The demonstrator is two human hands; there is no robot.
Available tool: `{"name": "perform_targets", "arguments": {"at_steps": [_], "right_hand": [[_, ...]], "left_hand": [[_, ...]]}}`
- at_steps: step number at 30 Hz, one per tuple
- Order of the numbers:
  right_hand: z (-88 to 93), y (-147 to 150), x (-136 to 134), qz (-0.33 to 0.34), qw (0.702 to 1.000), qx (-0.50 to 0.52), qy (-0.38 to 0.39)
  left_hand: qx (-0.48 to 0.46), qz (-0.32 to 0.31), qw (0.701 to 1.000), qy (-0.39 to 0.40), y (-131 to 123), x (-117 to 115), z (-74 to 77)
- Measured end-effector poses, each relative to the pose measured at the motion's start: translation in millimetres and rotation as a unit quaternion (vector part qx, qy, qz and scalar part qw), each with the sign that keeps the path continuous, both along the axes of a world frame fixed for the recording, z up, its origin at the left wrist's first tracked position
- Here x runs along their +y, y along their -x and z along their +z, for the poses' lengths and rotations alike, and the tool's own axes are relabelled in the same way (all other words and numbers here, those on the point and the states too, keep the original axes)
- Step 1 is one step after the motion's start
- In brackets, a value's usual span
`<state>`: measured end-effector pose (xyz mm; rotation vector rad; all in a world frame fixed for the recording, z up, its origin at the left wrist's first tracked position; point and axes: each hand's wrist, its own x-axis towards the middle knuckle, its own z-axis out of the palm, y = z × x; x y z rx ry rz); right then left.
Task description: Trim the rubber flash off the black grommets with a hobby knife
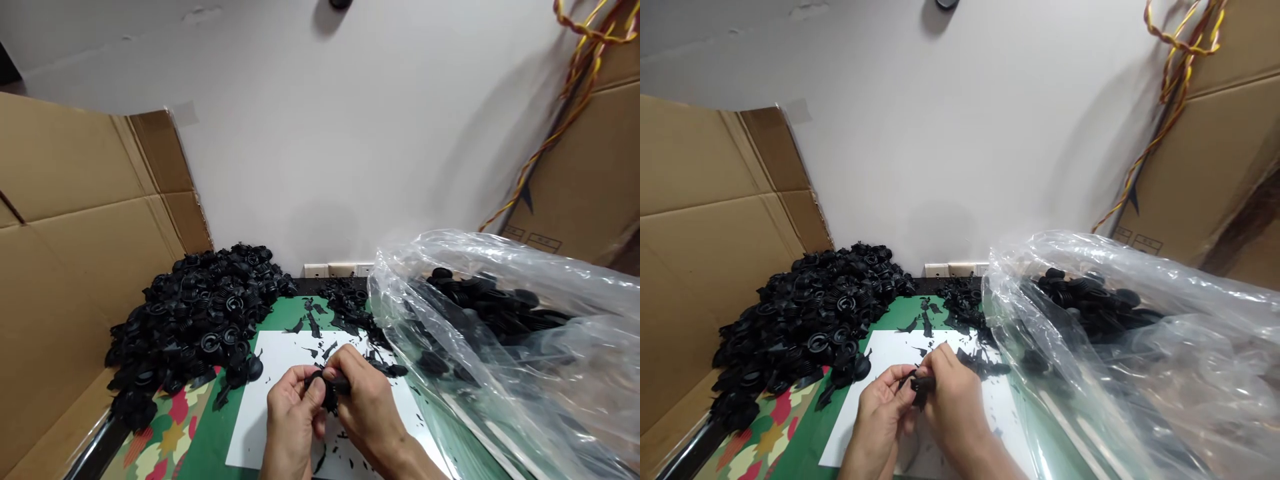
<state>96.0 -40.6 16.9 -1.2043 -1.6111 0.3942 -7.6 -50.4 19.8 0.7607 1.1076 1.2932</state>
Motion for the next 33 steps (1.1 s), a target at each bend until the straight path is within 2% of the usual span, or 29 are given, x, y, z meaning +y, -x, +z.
{"name": "perform_targets", "arguments": {"at_steps": [3,7,8,11,15,21,25,27,29,31,32,33], "right_hand": [[1.3,-6,18,-0.027,0.999,-0.012,0.036],[4.6,-40,49,-0.114,0.989,-0.005,0.095],[5.7,-48,54,-0.126,0.987,-0.007,0.101],[9.2,-60,54,-0.064,0.990,-0.025,0.125],[13.5,-54,31,0.051,0.984,-0.036,0.168],[16.6,-51,2,0.052,0.977,0.049,0.201],[13.4,-38,-13,0.110,0.956,0.108,0.251],[11.7,-30,-15,0.130,0.953,0.124,0.246],[11.5,-27,-13,0.123,0.953,0.145,0.237],[13.1,-30,-8,0.119,0.940,0.192,0.256],[14.4,-33,-5,0.124,0.928,0.220,0.275],[15.8,-36,-3,0.134,0.914,0.244,0.295]], "left_hand": [[0.030,0.004,0.999,-0.024,-2,-7,1.9],[0.027,-0.037,0.999,0.001,-2,-22,-3.3],[0.022,-0.030,0.999,0.010,-1,-23,-3.6],[-0.028,-0.016,0.999,-0.023,3,-19,-0.8],[-0.092,-0.035,0.995,-0.011,6,-13,1.3],[-0.126,-0.022,0.992,0.016,7,-12,-5.1],[-0.157,-0.016,0.987,0.041,2,-10,-7.7],[-0.163,-0.023,0.985,0.049,-3,-9,-8.2],[-0.131,-0.059,0.988,0.054,-3,-9,-7.5],[-0.046,-0.082,0.994,0.052,3,-7,-4.3],[0.012,-0.070,0.996,0.046,7,-5,-1.6],[0.070,-0.030,0.997,0.023,13,-3,1.8]]}}
